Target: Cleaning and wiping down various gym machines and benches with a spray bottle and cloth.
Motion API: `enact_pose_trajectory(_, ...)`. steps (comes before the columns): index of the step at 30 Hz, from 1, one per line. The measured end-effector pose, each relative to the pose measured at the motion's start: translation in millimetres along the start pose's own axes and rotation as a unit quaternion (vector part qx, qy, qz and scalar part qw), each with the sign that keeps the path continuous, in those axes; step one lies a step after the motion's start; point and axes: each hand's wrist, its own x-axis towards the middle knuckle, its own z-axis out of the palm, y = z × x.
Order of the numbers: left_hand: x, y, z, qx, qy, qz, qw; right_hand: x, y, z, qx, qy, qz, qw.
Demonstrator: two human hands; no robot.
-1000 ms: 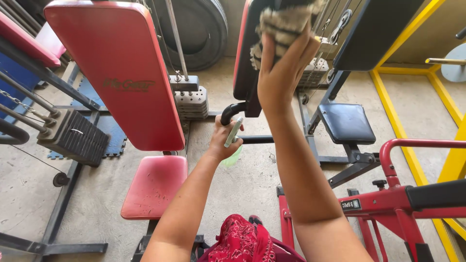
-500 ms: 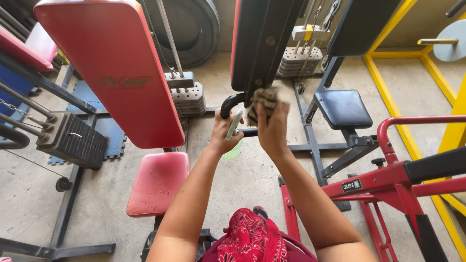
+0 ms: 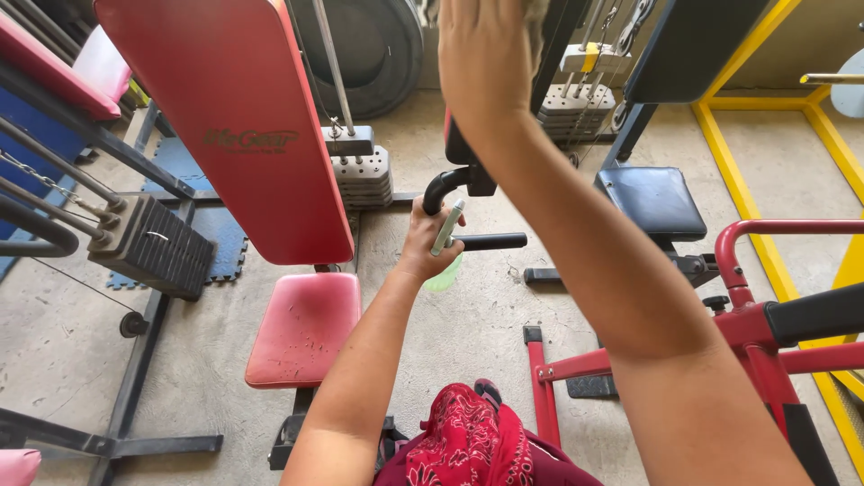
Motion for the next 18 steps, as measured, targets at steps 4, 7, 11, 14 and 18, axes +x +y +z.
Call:
enact_pose_trajectory(4,-1.5,-6.9,3.8,-0.023,0.003,0.01,1.0,-33.7,-23.9,-4.4,-0.193,0.114,-0.053,0.973)
enact_pose_trajectory(7,-2.5,-11.9,4.1,-0.026,-0.004,0.014,1.0,-81.0,-57.2,28.1,-0.166,0.093,-0.108,0.976)
enact_pose_trajectory(11,-3.9,-30.0,13.8,0.029,-0.01,0.062,0.998,-107.8,-73.5,26.6,-0.021,0.048,-0.179,0.982)
enact_pose_trajectory(14,-11.6,-49.2,29.1,-0.117,0.024,0.018,0.993,-108.0,-64.8,27.2,0.477,-0.216,-0.24,0.818)
enact_pose_trajectory(18,4.0,-9.4,-1.2,0.002,-0.033,0.006,0.999,-98.9,-37.4,21.2,0.453,-0.107,-0.185,0.866)
